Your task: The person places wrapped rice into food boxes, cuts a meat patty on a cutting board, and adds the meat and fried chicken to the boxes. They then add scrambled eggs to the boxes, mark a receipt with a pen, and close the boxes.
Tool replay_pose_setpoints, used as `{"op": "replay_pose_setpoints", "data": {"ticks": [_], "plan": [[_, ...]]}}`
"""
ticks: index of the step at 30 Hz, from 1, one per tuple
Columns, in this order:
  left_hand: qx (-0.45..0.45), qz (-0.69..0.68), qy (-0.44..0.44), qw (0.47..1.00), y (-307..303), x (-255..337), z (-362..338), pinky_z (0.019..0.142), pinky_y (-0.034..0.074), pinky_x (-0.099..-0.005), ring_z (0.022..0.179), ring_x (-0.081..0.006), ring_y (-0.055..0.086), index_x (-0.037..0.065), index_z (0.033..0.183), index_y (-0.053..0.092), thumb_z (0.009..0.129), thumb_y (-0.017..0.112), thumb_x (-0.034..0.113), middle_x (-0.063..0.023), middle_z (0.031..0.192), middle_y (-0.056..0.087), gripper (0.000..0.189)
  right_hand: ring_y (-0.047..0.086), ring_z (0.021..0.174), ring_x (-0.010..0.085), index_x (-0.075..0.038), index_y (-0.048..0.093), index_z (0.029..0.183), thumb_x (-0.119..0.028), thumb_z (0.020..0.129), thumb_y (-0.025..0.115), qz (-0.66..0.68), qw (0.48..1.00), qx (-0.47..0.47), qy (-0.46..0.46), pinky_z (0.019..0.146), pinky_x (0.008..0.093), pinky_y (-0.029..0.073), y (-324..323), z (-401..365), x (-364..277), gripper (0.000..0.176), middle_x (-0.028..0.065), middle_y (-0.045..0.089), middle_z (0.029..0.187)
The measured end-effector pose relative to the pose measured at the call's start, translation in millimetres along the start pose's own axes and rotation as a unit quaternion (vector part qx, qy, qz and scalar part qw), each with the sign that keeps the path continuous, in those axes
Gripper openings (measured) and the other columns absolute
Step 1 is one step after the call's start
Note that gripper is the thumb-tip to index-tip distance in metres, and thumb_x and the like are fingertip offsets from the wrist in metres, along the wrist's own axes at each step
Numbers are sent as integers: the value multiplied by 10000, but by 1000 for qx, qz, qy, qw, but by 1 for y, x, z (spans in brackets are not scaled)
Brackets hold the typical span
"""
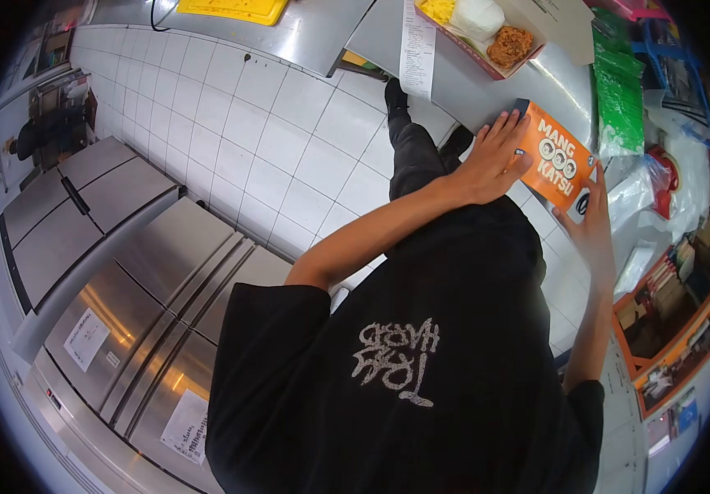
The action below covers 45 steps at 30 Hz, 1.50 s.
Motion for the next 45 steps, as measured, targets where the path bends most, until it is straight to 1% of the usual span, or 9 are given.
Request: {"op": "replay_pose_setpoints", "data": {"ticks": [5,10,12,15,22,27,34,41,45], "plan": [[66,161,8,985,5,-15,11,1130,120,-619,1451,-438,144,-7,1508,190,995,427,396,-212,1575,188,694,191,1430,458,-25,471,1205,-298,689,842,-165,980,-22,-110,1130,517,297,1,21,-24,692,212,186,1569],[114,251,33,961,-13,15,11,1116,149,-632,1444,-438,165,24,1489,270,938,530,474,-192,1571,215,757,253,1382,477,-57,464,1215,-123,620,820,-111,985,-5,-131,1135,514,311,9,32,-27,696,230,267,1502],[20,272,177,946,-9,52,16,1111,179,-624,1434,-424,202,87,1469,336,800,679,557,-184,1554,250,886,253,1383,474,-63,460,1227,-102,604,828,-105,985,-1,-137,1136,512,312,11,35,-19,725,229,267,1502],[-60,403,189,894,14,51,38,1080,244,-635,1419,-409,237,158,1444,385,656,787,571,-181,1534,277,976,258,1383,465,-72,454,1249,-55,578,839,-102,984,-9,-146,1134,509,317,11,34,-16,774,222,271,1502],[-143,379,171,898,22,42,52,1004,337,-681,1412,-427,247,279,1432,418,807,708,264,-185,1522,281,688,304,1366,447,-116,500,1238,-78,592,857,-89,987,4,-134,1112,502,351,8,33,-12,739,199,291,1502],[-156,299,304,891,-1,35,20,1120,246,-646,1460,-337,192,311,1425,439,877,550,83,-22,1578,261,604,319,1359,434,-126,545,1184,-221,601,872,-104,981,41,-157,1094,514,372,14,29,-6,674,195,298,1499],[-142,207,298,921,-8,11,8,1184,212,-527,1461,-260,210,356,1409,458,942,510,165,64,1555,316,507,338,1351,416,-138,596,1176,-301,592,865,-132,978,20,-159,1068,513,402,6,30,-18,664,181,315,1500],[-91,270,353,891,-3,0,14,1143,319,-506,1434,-212,282,383,1379,478,904,608,278,123,1511,372,503,376,1305,435,-144,619,1173,-266,565,875,-153,969,18,-194,1025,523,443,8,29,-17,670,165,326,1509],[-57,282,345,894,-1,-1,12,1105,380,-491,1417,-214,316,357,1349,512,907,607,257,117,1487,403,463,277,1358,466,-179,567,1269,-322,633,850,-153,972,18,-177,1070,540,385,21,27,-10,711,163,237,1553]]}}
Point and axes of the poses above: each hand's wrist, its own z-axis towards the middle knuckle, its own y-axis out of the palm, x = y × z, the point moved 7 cm from there along z, towards the middle knuckle
